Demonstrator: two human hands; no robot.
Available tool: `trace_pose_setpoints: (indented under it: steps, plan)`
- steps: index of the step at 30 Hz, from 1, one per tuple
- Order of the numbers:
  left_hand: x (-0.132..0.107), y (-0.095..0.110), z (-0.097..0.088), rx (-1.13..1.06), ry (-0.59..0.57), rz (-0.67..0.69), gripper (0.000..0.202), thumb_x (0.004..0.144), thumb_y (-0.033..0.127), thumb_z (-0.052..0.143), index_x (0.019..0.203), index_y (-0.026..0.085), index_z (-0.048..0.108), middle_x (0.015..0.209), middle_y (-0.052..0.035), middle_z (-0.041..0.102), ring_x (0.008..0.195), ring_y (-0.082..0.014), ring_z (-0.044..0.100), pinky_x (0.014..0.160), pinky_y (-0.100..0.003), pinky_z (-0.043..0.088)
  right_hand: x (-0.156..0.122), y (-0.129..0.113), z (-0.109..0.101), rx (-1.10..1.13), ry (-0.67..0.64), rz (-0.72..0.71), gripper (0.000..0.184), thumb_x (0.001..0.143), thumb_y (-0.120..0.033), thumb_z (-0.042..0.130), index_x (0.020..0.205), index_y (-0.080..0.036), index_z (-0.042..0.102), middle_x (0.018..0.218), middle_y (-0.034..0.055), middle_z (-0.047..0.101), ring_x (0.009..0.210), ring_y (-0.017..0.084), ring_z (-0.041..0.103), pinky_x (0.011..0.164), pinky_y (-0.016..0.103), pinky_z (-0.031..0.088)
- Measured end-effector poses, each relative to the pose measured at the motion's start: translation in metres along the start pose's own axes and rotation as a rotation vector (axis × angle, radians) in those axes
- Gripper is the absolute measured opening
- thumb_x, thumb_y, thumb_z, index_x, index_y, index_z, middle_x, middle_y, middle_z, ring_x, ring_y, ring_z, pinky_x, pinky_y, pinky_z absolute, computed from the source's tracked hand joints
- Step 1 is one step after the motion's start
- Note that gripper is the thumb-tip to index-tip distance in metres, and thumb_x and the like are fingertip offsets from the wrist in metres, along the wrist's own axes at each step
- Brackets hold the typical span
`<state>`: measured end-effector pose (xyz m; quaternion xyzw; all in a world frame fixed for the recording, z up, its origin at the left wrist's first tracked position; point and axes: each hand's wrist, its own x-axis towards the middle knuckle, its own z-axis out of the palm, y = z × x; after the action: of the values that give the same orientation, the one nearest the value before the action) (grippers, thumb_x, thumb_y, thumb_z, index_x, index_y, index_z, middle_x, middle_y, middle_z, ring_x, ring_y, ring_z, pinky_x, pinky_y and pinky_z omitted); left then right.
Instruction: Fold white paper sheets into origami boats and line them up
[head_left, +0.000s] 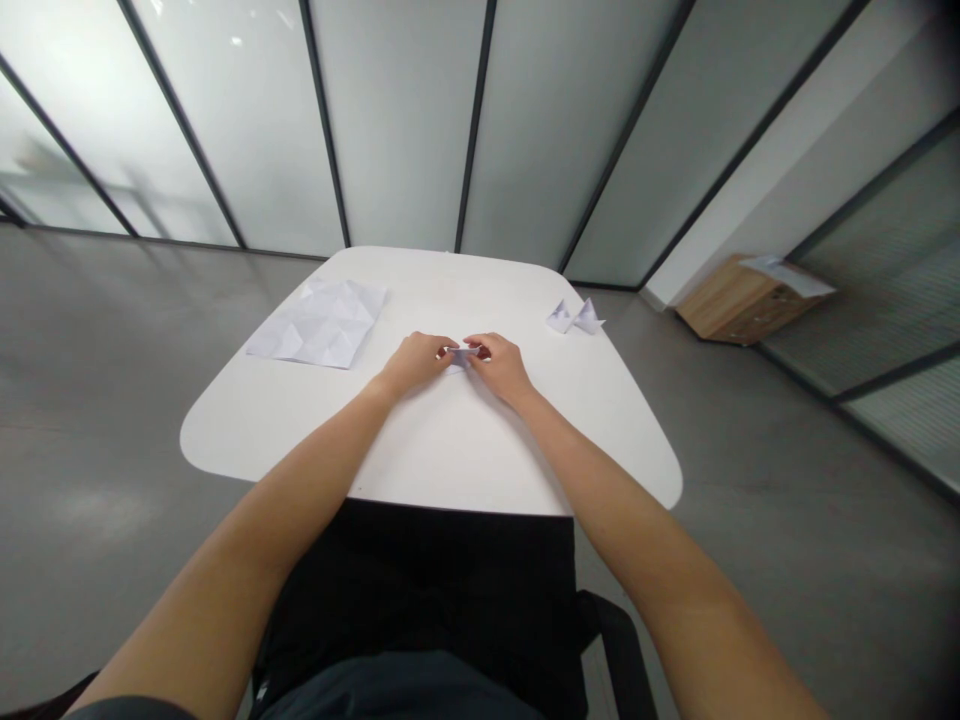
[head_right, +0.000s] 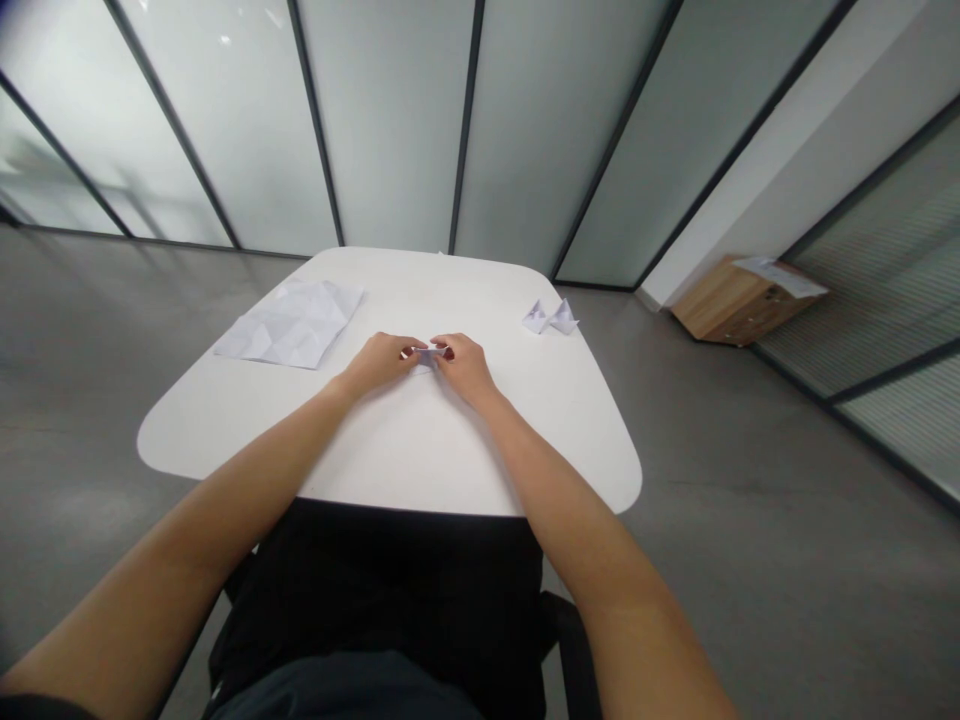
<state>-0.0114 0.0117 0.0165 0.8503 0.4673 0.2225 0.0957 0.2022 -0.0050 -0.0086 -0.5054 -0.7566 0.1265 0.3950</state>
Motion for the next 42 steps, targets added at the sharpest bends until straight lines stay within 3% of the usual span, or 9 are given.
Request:
trace_pose_setpoints:
  steps: [4,10,14,17,21,27,33,42]
  plan:
    - [0.0,-0.001,-0.003,-0.067,-0.031,-0.043,0.035,0.098,0.034,0.063,0.125,0.025,0.083,0.102,-0.0039,0.085,0.097,-0.0238,0.079,0.098,-0.033,0.056,-0.001,-0.002,0.0,-0.012,-0.002,-0.022,0.027,0.097,-0.026,0.063,0.119,-0.021,0.077,0.116,0.0088,0.077,0.097,0.021,0.071,0.094,0.036,0.06]
    - [0.004,-0.006,-0.007,-0.15,-0.117,-0.083,0.037,0.1,0.033,0.056,0.121,0.023,0.085,0.092,-0.0023,0.084,0.093,-0.0218,0.078,0.092,-0.03,0.057,-0.001,0.003,0.002,0.062,-0.053,-0.117,0.033,0.089,-0.018,0.066,0.12,-0.019,0.077,0.111,0.008,0.077,0.092,0.019,0.072,0.087,0.032,0.06]
    - [0.006,-0.012,-0.007,-0.108,-0.112,-0.074,0.043,0.103,0.028,0.045,0.116,0.023,0.086,0.102,-0.0035,0.085,0.101,-0.0215,0.077,0.096,-0.03,0.056,-0.003,0.002,0.002,0.082,-0.11,-0.094,0.038,0.088,-0.021,0.069,0.125,-0.019,0.075,0.11,0.0076,0.078,0.089,0.018,0.072,0.088,0.033,0.061]
    - [0.005,-0.015,-0.005,-0.087,-0.081,-0.051,0.038,0.102,0.032,0.052,0.116,0.024,0.086,0.112,-0.0042,0.084,0.105,-0.0231,0.077,0.099,-0.031,0.055,-0.004,0.0,0.002,0.08,-0.161,-0.059,0.04,0.087,-0.022,0.07,0.127,-0.021,0.075,0.108,0.0059,0.079,0.091,0.019,0.074,0.089,0.034,0.062]
    - [0.003,-0.017,-0.002,-0.101,-0.079,-0.035,0.032,0.1,0.038,0.061,0.115,0.024,0.086,0.111,-0.0044,0.084,0.099,-0.0228,0.077,0.097,-0.031,0.056,-0.006,-0.001,0.0,0.078,-0.189,-0.077,0.042,0.086,-0.021,0.072,0.128,-0.022,0.075,0.108,0.0047,0.08,0.094,0.019,0.075,0.091,0.034,0.061]
    - [0.003,-0.018,0.001,-0.1,-0.064,-0.036,0.03,0.095,0.039,0.069,0.112,0.023,0.087,0.112,-0.0064,0.083,0.093,-0.0217,0.076,0.093,-0.031,0.057,-0.006,-0.007,-0.006,-0.024,-0.236,-0.072,0.049,0.085,-0.007,0.063,0.13,-0.024,0.075,0.111,0.0034,0.083,0.101,0.02,0.075,0.101,0.036,0.056]
    - [0.003,-0.017,0.001,-0.085,-0.091,-0.006,0.037,0.094,0.053,0.07,0.11,0.024,0.087,0.107,-0.0064,0.083,0.093,-0.0228,0.076,0.089,-0.031,0.056,-0.003,-0.008,0.0,-0.048,-0.22,-0.043,0.036,0.095,-0.016,0.065,0.129,-0.023,0.075,0.109,0.0059,0.083,0.1,0.022,0.075,0.099,0.038,0.055]
    - [0.006,-0.018,0.0,-0.055,-0.125,-0.003,0.032,0.091,0.047,0.074,0.112,0.027,0.086,0.109,-0.0048,0.083,0.095,-0.0227,0.075,0.091,-0.031,0.055,-0.001,-0.005,0.006,-0.077,-0.208,-0.02,0.039,0.096,-0.012,0.061,0.132,-0.022,0.072,0.107,0.0055,0.08,0.1,0.021,0.073,0.1,0.037,0.053]
